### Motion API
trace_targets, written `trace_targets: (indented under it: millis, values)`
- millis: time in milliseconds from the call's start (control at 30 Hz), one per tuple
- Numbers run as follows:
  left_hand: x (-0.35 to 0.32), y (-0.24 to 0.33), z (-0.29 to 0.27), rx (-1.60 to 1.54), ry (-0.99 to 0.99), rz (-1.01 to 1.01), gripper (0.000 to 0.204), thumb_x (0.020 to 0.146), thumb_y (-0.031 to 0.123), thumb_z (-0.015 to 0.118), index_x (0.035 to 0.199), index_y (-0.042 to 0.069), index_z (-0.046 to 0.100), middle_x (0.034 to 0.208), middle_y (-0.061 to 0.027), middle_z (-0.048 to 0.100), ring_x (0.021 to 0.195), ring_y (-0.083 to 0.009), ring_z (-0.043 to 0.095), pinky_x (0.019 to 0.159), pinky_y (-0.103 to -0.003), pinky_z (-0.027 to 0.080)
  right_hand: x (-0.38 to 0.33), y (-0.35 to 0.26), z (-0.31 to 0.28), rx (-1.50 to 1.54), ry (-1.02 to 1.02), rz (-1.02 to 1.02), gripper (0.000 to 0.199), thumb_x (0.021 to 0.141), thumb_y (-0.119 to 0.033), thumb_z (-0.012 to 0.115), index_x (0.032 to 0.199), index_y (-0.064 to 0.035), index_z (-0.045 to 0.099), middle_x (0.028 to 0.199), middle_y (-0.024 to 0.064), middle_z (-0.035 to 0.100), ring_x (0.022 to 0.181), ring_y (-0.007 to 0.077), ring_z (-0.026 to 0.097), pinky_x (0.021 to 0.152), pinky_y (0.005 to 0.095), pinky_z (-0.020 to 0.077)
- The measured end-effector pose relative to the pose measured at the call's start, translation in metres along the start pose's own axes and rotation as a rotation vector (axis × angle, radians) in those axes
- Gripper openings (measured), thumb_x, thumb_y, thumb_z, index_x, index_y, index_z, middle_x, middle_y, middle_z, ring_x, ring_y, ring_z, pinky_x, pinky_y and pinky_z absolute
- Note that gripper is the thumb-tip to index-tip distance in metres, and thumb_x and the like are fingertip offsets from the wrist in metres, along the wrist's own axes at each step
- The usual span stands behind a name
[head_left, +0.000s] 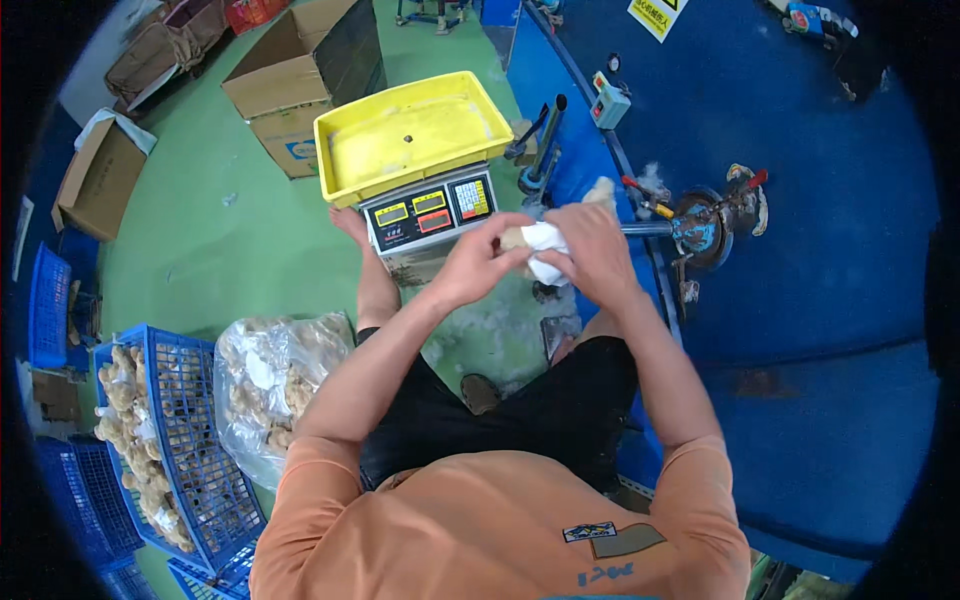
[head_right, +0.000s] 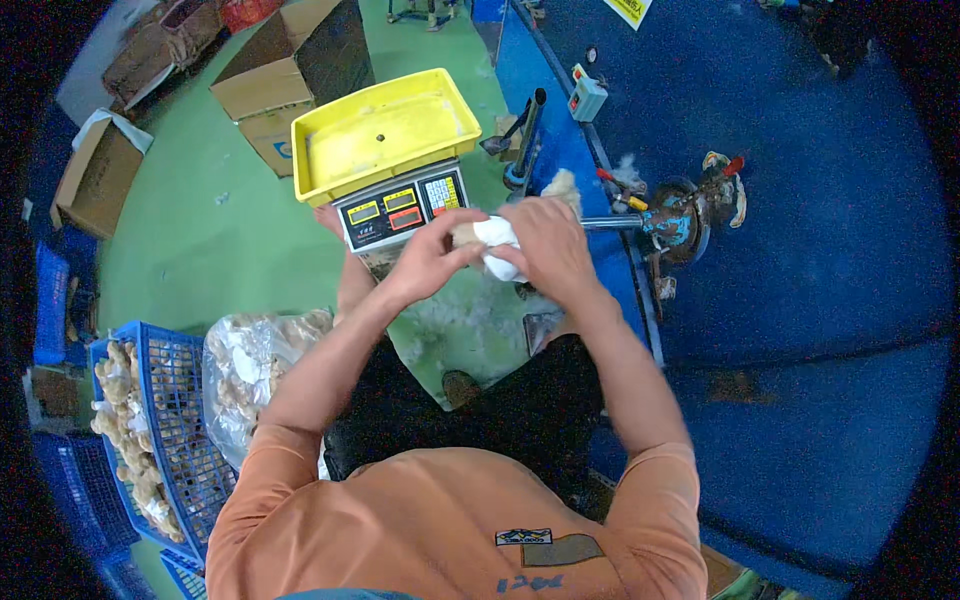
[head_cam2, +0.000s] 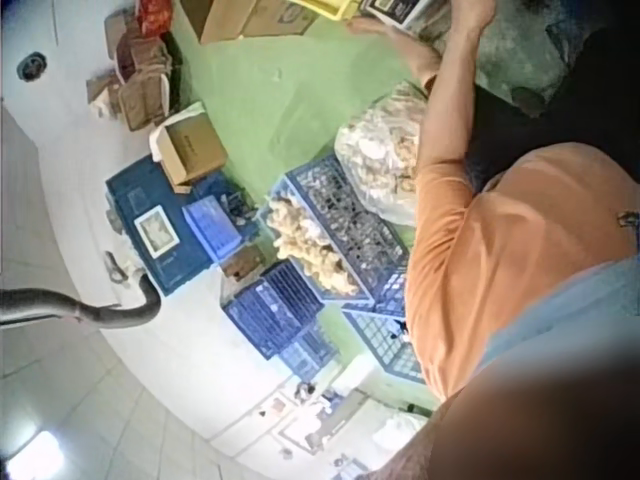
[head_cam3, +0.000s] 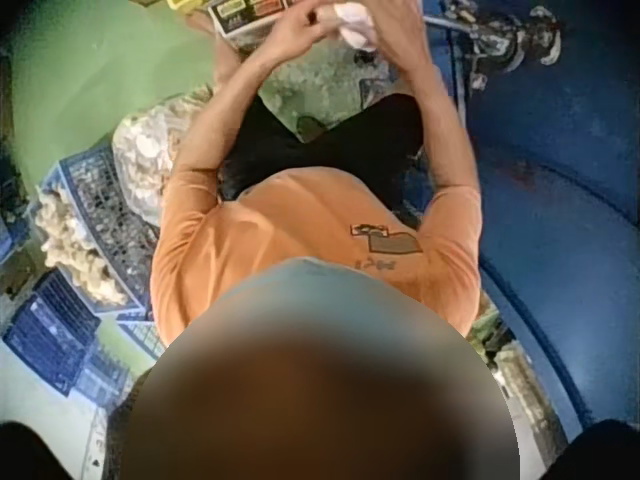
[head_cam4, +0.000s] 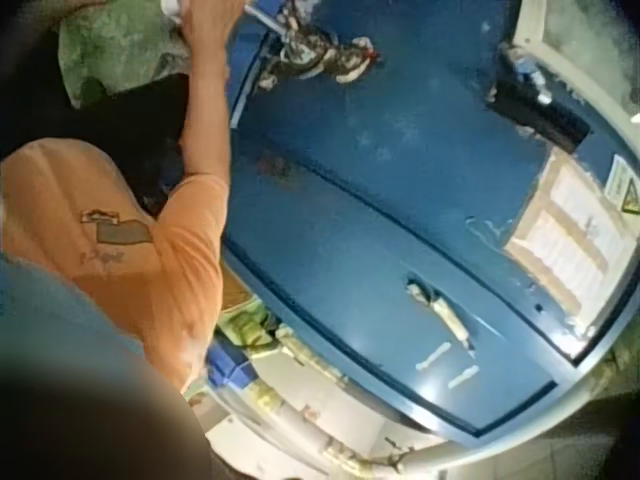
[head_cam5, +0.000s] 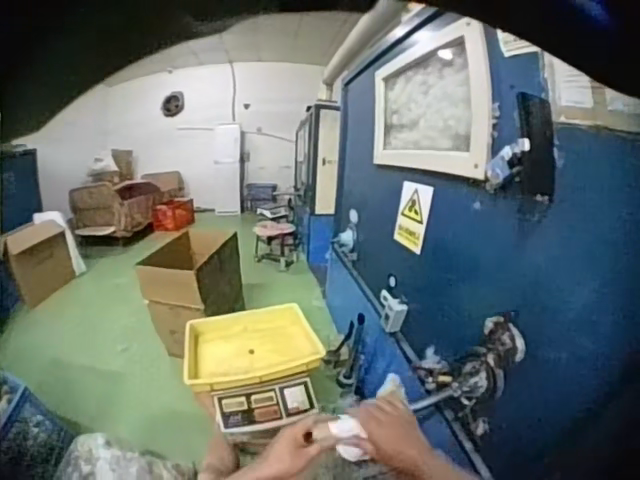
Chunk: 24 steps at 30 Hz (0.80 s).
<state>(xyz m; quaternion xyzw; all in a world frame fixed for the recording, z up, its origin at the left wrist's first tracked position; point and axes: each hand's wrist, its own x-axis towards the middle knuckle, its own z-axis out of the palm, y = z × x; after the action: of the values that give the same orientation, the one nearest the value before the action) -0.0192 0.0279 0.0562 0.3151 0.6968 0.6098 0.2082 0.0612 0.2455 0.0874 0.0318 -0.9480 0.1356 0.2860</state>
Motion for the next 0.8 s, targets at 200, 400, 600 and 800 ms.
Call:
trace_targets:
  millis: [200,400,600,800]
  values:
    - [0.014,-0.002,0.006,-0.241,-0.022,-0.052,0.027,0.093,0.007,0.064,0.120,0.003,0.062,0.092,-0.0082,0.066,0.071,-0.0103,0.057,0.065,-0.023,0.049,0.019,0.001,0.005,-0.101,-0.238,-0.316,0.029,0.079,-0.031,0.075,0.090,-0.0085,0.060,0.085,0.0094,0.065,0.082,0.0294,0.061,0.090,0.0413,0.0440]
    - [0.008,-0.015,-0.017,-0.696,-0.035,-0.282,0.019,0.096,0.010,0.062,0.114,0.004,0.064,0.089,-0.0083,0.066,0.062,-0.0103,0.057,0.058,-0.022,0.048,0.027,-0.017,0.020,-0.072,-0.284,-0.340,0.032,0.082,-0.036,0.073,0.089,-0.0079,0.060,0.082,0.0102,0.066,0.082,0.0291,0.063,0.091,0.0415,0.0440]
    - [-0.015,-0.029,-0.046,-0.895,0.162,-0.200,0.021,0.095,0.011,0.062,0.113,0.000,0.063,0.088,-0.0073,0.066,0.070,-0.0116,0.062,0.064,-0.024,0.053,0.037,-0.063,0.045,-0.013,-0.198,-0.242,0.034,0.091,-0.040,0.064,0.087,-0.0065,0.060,0.079,0.0132,0.067,0.077,0.0308,0.065,0.083,0.0424,0.0483]
    - [-0.007,-0.031,-0.036,-0.359,0.168,0.028,0.029,0.094,0.007,0.063,0.122,0.001,0.061,0.102,-0.0091,0.067,0.088,-0.0153,0.063,0.080,-0.027,0.054,0.018,0.027,0.015,-0.184,-0.163,0.118,0.028,0.096,-0.027,0.058,0.080,-0.0046,0.059,0.078,0.0148,0.066,0.071,0.0369,0.061,0.066,0.0471,0.0477]
